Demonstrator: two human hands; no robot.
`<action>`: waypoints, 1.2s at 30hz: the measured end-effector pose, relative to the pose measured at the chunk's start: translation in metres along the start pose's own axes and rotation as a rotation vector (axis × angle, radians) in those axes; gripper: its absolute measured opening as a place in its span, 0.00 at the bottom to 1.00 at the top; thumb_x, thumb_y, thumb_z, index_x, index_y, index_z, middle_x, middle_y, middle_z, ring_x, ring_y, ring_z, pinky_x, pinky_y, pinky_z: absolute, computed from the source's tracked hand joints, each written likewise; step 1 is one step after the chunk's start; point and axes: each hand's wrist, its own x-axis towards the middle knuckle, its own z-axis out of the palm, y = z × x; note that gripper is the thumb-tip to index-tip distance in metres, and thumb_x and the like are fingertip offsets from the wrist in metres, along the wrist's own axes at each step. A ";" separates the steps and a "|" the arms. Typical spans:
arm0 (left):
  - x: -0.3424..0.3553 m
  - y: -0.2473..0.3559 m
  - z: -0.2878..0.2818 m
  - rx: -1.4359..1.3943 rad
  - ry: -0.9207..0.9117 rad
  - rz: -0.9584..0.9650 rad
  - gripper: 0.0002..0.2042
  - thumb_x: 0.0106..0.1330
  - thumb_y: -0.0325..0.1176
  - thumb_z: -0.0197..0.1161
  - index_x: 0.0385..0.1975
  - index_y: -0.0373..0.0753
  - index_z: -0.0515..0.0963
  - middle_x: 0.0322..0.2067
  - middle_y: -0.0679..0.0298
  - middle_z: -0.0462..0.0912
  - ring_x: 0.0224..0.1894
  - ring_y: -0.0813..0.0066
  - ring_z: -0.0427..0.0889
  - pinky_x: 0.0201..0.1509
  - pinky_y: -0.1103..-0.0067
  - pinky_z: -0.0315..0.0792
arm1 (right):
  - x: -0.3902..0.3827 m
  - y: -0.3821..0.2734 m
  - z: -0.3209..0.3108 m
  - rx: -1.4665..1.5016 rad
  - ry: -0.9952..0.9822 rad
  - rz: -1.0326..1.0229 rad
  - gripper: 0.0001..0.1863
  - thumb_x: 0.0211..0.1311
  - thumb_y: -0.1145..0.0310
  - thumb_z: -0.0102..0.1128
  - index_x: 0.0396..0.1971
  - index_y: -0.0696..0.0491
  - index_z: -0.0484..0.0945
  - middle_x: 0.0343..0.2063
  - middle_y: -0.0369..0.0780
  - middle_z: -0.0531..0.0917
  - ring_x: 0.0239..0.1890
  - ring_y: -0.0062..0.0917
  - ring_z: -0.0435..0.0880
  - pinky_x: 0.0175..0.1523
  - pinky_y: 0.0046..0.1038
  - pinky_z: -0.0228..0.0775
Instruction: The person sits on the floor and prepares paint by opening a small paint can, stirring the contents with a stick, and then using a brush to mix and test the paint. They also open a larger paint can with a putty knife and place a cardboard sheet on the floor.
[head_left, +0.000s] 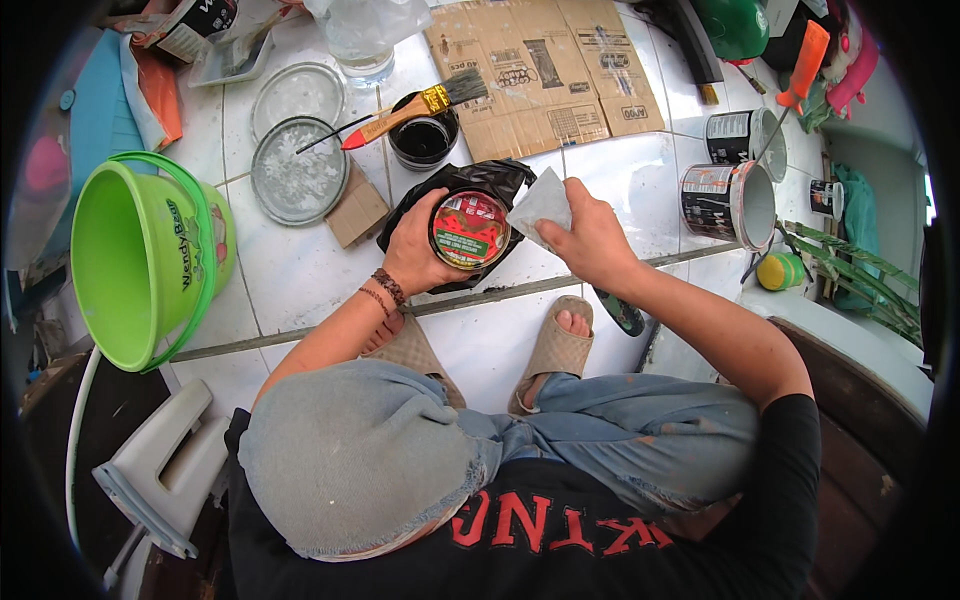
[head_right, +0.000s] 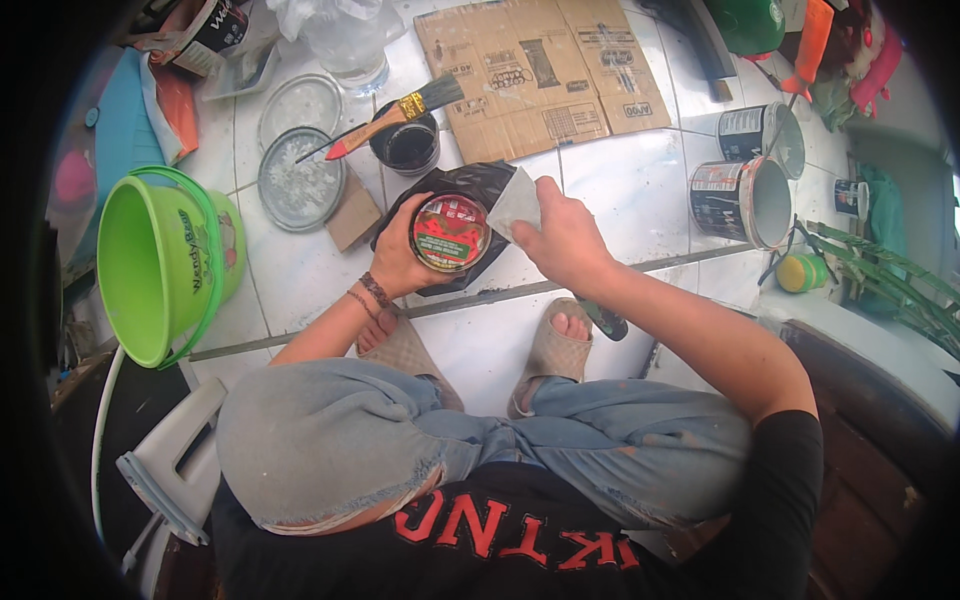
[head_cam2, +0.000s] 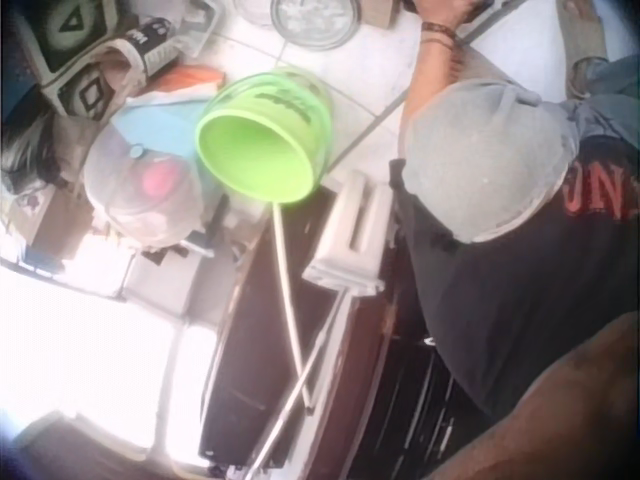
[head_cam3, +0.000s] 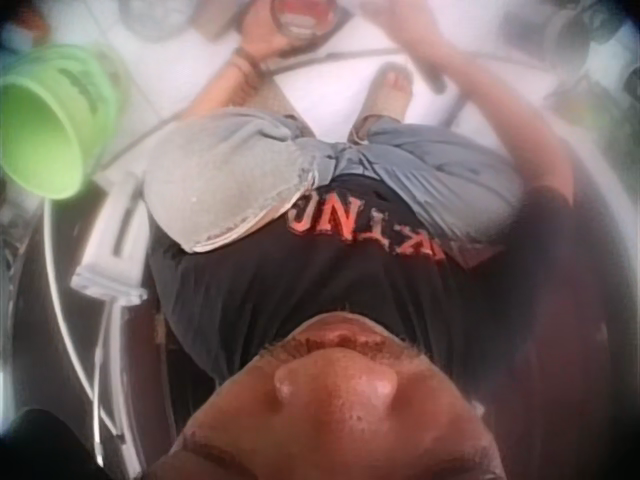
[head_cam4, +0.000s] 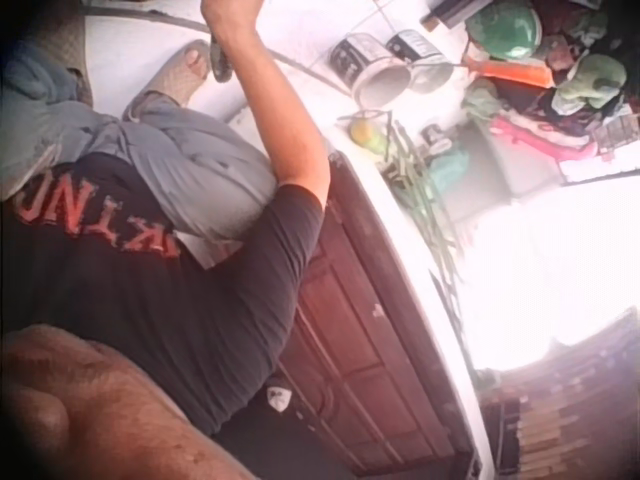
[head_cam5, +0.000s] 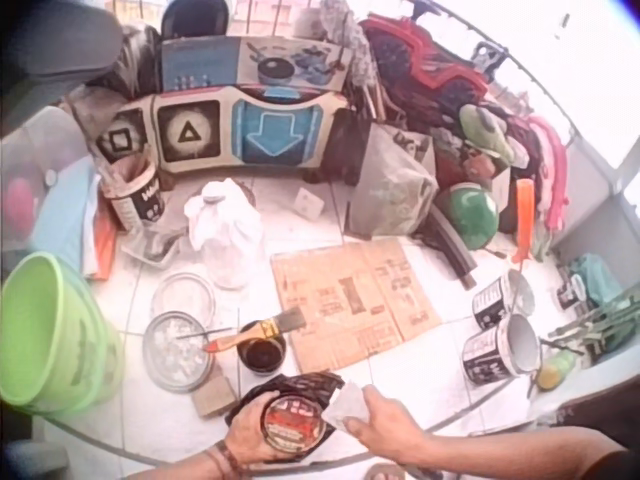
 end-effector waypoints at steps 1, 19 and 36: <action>0.000 0.000 0.000 -0.006 -0.002 0.007 0.51 0.32 0.46 0.82 0.61 0.36 0.62 0.52 0.51 0.75 0.54 0.54 0.77 0.60 0.68 0.71 | 0.001 -0.002 -0.001 -0.015 -0.003 0.007 0.20 0.57 0.65 0.61 0.38 0.62 0.63 0.26 0.58 0.79 0.32 0.52 0.81 0.37 0.45 0.72; 0.000 0.003 -0.003 -0.016 -0.040 -0.059 0.51 0.32 0.43 0.82 0.61 0.38 0.61 0.51 0.52 0.76 0.54 0.55 0.77 0.60 0.68 0.71 | 0.010 0.032 -0.041 0.247 -0.136 -0.018 0.23 0.59 0.62 0.64 0.47 0.63 0.70 0.37 0.49 0.82 0.39 0.30 0.82 0.47 0.32 0.73; -0.076 -0.010 -0.051 0.172 -0.058 -0.211 0.32 0.54 0.31 0.70 0.60 0.34 0.65 0.58 0.51 0.70 0.59 0.56 0.72 0.60 0.67 0.67 | -0.102 0.208 0.101 1.104 0.180 0.857 0.19 0.66 0.63 0.61 0.47 0.62 0.70 0.32 0.41 0.79 0.25 0.23 0.79 0.27 0.26 0.77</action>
